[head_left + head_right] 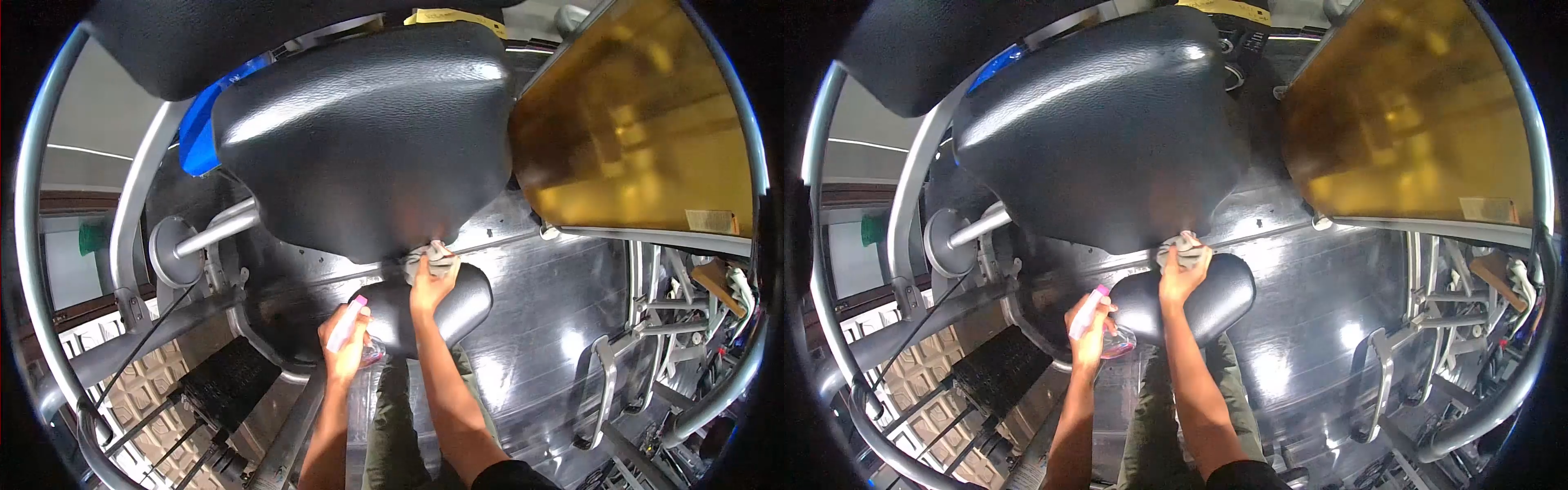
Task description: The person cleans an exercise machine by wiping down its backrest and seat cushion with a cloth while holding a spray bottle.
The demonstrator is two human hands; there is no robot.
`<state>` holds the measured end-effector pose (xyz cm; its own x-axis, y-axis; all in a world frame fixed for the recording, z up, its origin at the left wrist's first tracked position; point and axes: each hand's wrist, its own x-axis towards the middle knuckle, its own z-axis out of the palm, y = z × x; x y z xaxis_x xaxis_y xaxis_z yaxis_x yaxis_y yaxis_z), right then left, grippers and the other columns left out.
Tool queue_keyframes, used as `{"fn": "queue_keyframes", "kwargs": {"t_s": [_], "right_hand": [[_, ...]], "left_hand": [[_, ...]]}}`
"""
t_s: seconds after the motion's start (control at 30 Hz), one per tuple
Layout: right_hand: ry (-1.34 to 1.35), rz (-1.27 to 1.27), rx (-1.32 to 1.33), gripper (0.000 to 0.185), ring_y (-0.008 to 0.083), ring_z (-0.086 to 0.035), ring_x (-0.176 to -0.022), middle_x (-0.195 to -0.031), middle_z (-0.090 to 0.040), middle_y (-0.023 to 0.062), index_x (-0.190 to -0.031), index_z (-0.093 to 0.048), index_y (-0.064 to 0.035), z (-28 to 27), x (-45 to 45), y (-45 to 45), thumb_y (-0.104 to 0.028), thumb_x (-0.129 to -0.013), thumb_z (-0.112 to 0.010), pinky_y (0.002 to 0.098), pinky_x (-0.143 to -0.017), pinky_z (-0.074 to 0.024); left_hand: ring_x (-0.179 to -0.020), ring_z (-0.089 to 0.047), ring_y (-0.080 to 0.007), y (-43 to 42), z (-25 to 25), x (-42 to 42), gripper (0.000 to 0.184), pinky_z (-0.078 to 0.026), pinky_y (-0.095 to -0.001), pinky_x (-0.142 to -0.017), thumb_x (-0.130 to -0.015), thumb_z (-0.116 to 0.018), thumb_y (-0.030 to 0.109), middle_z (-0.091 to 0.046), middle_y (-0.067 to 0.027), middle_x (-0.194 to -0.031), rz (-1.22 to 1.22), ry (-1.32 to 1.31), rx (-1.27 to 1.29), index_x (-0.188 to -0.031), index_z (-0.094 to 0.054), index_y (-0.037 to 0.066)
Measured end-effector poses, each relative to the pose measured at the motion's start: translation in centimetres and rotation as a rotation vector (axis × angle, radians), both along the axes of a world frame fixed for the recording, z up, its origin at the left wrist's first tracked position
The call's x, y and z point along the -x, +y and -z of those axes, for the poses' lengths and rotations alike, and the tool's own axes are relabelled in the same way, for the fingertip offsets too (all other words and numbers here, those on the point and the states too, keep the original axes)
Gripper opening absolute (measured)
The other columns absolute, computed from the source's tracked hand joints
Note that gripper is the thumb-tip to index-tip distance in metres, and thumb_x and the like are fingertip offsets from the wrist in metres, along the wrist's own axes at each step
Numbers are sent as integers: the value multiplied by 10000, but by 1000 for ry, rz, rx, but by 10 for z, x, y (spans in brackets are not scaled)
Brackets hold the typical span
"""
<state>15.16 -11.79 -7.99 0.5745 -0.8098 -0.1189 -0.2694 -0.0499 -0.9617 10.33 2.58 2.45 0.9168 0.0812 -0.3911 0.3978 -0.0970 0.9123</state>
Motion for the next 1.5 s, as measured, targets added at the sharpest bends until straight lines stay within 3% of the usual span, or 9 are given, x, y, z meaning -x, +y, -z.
{"fn": "queue_keyframes", "kwargs": {"t_s": [0.2,0.3,0.47,0.67,0.83,1.0,1.2,1.33,1.5], "right_hand": [[-190,183,-219,300,247,-587,-991,-1025,-582,119,-1024,-605,15,-29,-19,5,91,-745,-683,368,-912,-462],[-235,-163,273,318,209,-591,-952,-1030,-591,110,-1069,-592,2,-55,-16,16,63,-771,-684,355,-853,-488],[-112,-331,312,346,293,-571,-1011,-1032,-580,123,-1041,-631,-31,-19,2,26,45,-712,-704,385,-907,-455],[10,55,-77,228,173,-597,-966,-1005,-607,98,-982,-628,7,-20,-9,29,44,-774,-712,308,-845,-481],[-188,-86,229,283,266,-594,-965,-979,-580,121,-986,-629,-5,-64,-23,50,57,-729,-729,369,-860,-485],[-167,-257,392,236,204,-588,-918,-1056,-575,114,-960,-560,10,-1,0,53,39,-790,-721,333,-811,-495],[-92,25,-206,241,141,-597,-921,-991,-640,108,-993,-580,2,-23,-8,65,9,-801,-727,296,-843,-490],[-243,-92,36,259,200,-618,-896,-1000,-584,110,-984,-600,-30,-72,-19,85,64,-760,-690,326,-832,-505],[-153,-282,222,327,265,-602,-917,-978,-590,109,-992,-612,-36,-15,1,82,57,-693,-707,348,-837,-485]], "left_hand": [[-493,-583,-129,19,-9,-4,152,-450,-262,-473,-910,-624,127,-662,-115,-784,-19,2,23,-881,-634,-22],[-494,-581,-126,26,-12,-4,161,-451,-260,-482,-909,-627,131,-661,-109,-775,-34,24,54,-875,-633,-27],[-493,-573,-124,35,-13,-5,208,-451,-258,-489,-916,-639,159,-660,-101,-769,-20,19,60,-856,-634,-40],[-491,-571,-122,45,-13,-5,185,-448,-253,-485,-917,-648,138,-659,-103,-763,13,47,10,-863,-641,-39],[-501,-559,-96,46,-10,-9,122,-444,-241,-489,-899,-654,86,-640,-69,-724,0,75,24,-871,-656,-33],[-511,-547,-67,47,-9,-12,64,-444,-231,-494,-873,-663,24,-624,-33,-686,-10,63,37,-899,-674,-33],[-511,-548,-67,54,-4,-12,67,-435,-229,-482,-872,-667,25,-631,-35,-689,-9,51,65,-910,-674,-30],[-500,-547,-71,55,-7,-14,62,-436,-231,-474,-870,-670,28,-638,-40,-689,-32,74,54,-899,-671,-27],[-477,-555,-112,61,0,-12,109,-443,-246,-469,-920,-634,84,-658,-111,-785,7,19,39,-903,-635,-24]]}}
